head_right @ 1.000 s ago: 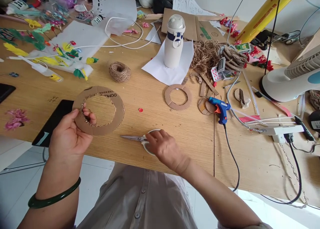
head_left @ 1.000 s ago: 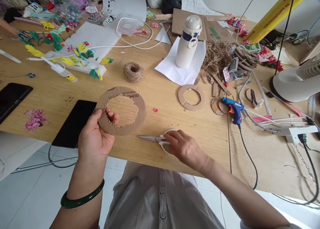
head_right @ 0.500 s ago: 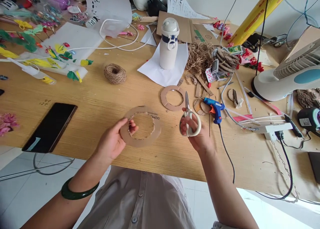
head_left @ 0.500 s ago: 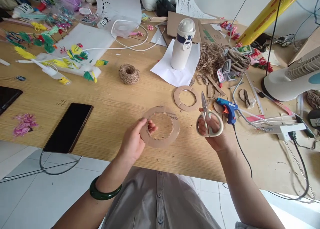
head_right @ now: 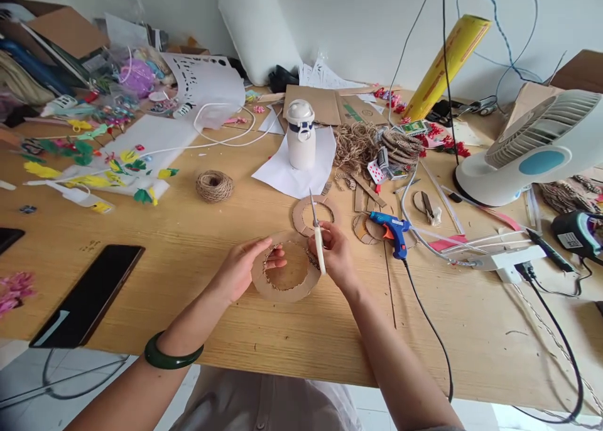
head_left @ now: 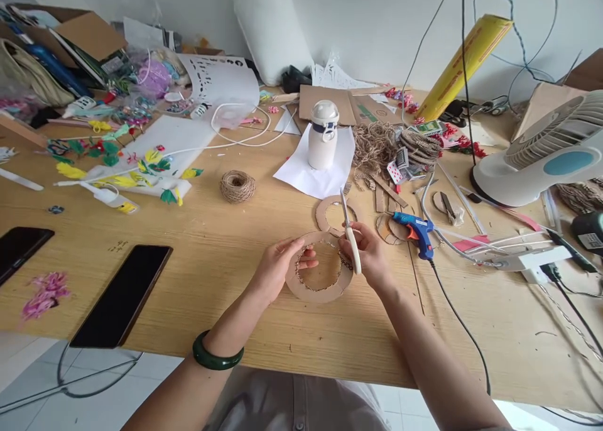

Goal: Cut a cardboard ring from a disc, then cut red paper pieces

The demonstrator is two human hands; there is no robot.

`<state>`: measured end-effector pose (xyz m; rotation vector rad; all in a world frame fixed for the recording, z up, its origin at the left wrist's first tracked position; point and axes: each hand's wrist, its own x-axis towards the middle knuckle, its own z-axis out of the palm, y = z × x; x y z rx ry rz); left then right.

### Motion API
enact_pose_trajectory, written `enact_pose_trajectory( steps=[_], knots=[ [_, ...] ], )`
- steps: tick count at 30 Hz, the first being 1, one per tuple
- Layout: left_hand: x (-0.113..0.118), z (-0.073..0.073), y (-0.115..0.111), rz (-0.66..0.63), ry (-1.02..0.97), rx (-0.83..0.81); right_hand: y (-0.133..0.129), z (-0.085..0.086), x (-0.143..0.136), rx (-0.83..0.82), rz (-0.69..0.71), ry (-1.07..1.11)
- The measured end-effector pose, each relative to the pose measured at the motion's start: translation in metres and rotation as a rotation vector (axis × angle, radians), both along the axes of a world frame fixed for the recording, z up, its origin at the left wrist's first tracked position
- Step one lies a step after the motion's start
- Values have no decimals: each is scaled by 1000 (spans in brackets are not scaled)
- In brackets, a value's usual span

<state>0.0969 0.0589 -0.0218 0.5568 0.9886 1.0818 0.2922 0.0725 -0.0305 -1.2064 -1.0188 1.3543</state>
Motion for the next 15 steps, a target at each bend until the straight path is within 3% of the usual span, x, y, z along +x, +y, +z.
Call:
enact_pose_trajectory(
  steps=[4,8,15],
  knots=[
    [2,2,13,-85,-219,2,8,-6,7,12,-166,50],
    [15,-3,10,-132,-351,29,9,-16,11,25,-307,71],
    [24,4,8,-134,-127,265,-4,-20,5,49,-331,4]
  ],
)
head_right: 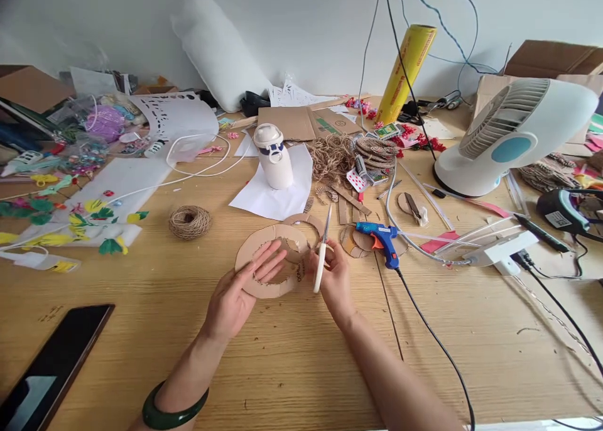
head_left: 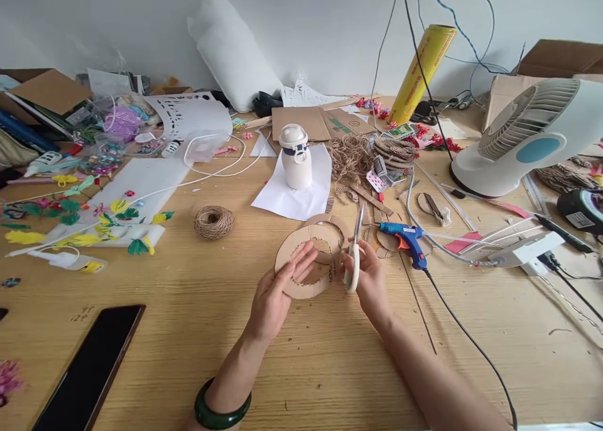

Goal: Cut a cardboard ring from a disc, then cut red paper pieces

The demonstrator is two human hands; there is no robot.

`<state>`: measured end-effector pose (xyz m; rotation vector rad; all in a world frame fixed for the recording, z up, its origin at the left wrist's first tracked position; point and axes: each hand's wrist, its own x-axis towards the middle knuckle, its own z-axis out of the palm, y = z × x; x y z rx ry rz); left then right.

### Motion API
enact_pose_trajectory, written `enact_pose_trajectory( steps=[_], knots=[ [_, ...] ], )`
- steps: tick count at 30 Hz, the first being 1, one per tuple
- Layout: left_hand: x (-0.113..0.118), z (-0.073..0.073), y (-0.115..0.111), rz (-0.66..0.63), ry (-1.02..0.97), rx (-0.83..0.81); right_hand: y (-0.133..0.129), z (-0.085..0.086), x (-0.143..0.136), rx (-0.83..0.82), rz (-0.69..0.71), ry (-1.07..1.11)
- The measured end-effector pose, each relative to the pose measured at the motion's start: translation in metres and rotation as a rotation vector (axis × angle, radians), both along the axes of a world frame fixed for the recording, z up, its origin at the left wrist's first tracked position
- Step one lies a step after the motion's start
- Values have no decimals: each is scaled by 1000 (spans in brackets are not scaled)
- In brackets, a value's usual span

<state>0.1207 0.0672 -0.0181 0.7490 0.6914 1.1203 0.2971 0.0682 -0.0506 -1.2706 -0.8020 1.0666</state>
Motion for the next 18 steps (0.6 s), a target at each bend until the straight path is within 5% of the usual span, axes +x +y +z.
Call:
enact_pose_trajectory(
  steps=[4,8,18],
  knots=[
    [-11,5,10,17,-43,-45,0,5,9,190,-32,-442],
    [-19,-2,14,-2,-152,-166,3,9,25,350,83,-967],
    [-30,-8,12,-24,-203,-267,8,10,41,471,267,-1292]
  ],
)
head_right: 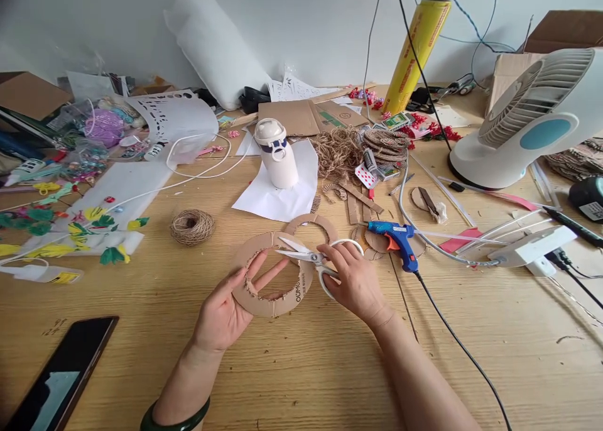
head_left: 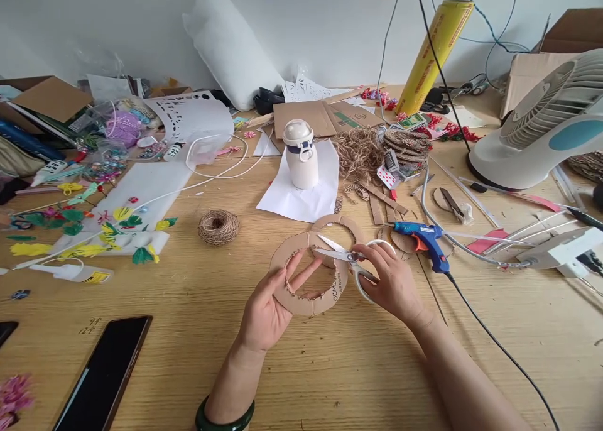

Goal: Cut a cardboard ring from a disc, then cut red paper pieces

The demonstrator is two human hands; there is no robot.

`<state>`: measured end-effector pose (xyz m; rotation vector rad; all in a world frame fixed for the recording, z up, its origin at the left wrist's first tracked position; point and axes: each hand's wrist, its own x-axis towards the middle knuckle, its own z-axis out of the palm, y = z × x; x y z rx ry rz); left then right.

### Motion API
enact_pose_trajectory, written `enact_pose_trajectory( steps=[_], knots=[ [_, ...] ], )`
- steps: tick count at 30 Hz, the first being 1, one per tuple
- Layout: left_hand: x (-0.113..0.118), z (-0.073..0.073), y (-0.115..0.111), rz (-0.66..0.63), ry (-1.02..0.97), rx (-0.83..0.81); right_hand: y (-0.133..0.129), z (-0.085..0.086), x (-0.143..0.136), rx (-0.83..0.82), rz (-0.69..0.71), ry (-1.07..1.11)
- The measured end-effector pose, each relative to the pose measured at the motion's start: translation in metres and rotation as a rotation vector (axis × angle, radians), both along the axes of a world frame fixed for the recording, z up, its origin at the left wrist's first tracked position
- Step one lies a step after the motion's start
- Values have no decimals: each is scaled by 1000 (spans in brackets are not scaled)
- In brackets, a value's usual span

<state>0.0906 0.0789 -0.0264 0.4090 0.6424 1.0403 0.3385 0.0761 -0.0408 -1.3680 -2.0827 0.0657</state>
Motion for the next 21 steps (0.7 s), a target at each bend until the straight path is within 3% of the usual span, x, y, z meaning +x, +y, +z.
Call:
enact_pose_trajectory(
  steps=[5,11,21],
  knots=[
    [-3,2,0,-24,51,-25,1,0,4,25,27,-108],
    [-4,7,-1,-144,17,10,0,-3,7,86,26,-160],
    [-9,-4,0,-179,-72,-20,1,-8,7,30,134,-130]
  ],
)
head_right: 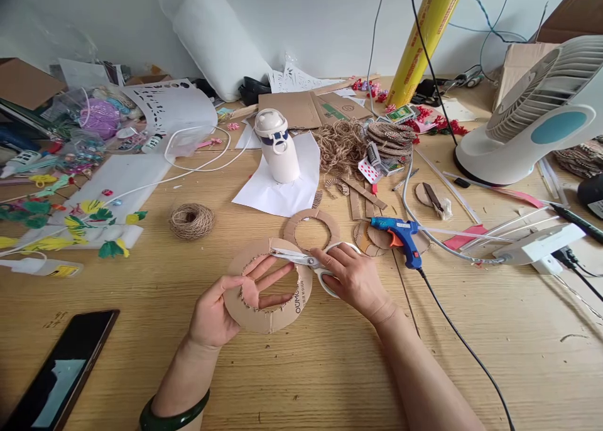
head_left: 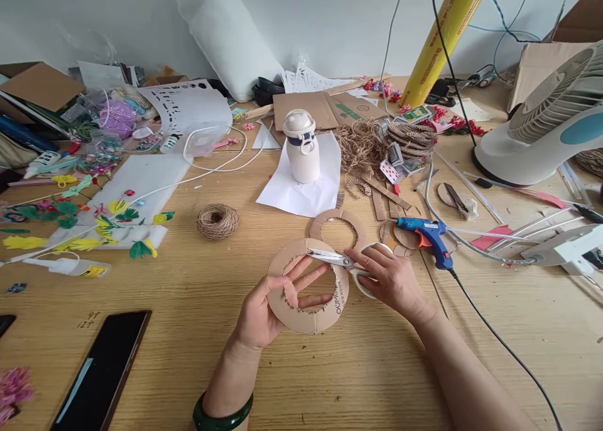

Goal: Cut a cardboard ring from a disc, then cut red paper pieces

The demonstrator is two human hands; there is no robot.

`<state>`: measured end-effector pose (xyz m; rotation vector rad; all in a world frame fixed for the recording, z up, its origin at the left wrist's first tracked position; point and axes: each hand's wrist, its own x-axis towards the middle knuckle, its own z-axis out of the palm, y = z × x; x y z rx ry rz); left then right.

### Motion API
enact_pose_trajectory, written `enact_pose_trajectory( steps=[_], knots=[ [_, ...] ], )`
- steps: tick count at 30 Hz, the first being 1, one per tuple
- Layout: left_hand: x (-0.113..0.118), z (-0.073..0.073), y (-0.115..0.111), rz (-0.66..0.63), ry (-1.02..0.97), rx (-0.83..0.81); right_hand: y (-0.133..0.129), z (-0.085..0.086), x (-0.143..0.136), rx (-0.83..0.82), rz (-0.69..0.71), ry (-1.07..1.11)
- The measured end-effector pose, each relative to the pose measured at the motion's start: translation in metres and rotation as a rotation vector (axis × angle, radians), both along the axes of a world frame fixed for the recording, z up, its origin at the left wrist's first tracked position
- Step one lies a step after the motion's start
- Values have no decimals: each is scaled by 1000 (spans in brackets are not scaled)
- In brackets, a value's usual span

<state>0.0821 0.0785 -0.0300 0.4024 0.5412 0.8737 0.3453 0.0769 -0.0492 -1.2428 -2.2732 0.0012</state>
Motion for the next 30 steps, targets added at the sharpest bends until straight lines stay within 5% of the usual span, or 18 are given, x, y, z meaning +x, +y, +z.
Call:
enact_pose_trajectory(
  steps=[30],
  knots=[
    [-9,-5,9,-110,-67,-69,-1,6,-1,-37,66,-24]
  ],
)
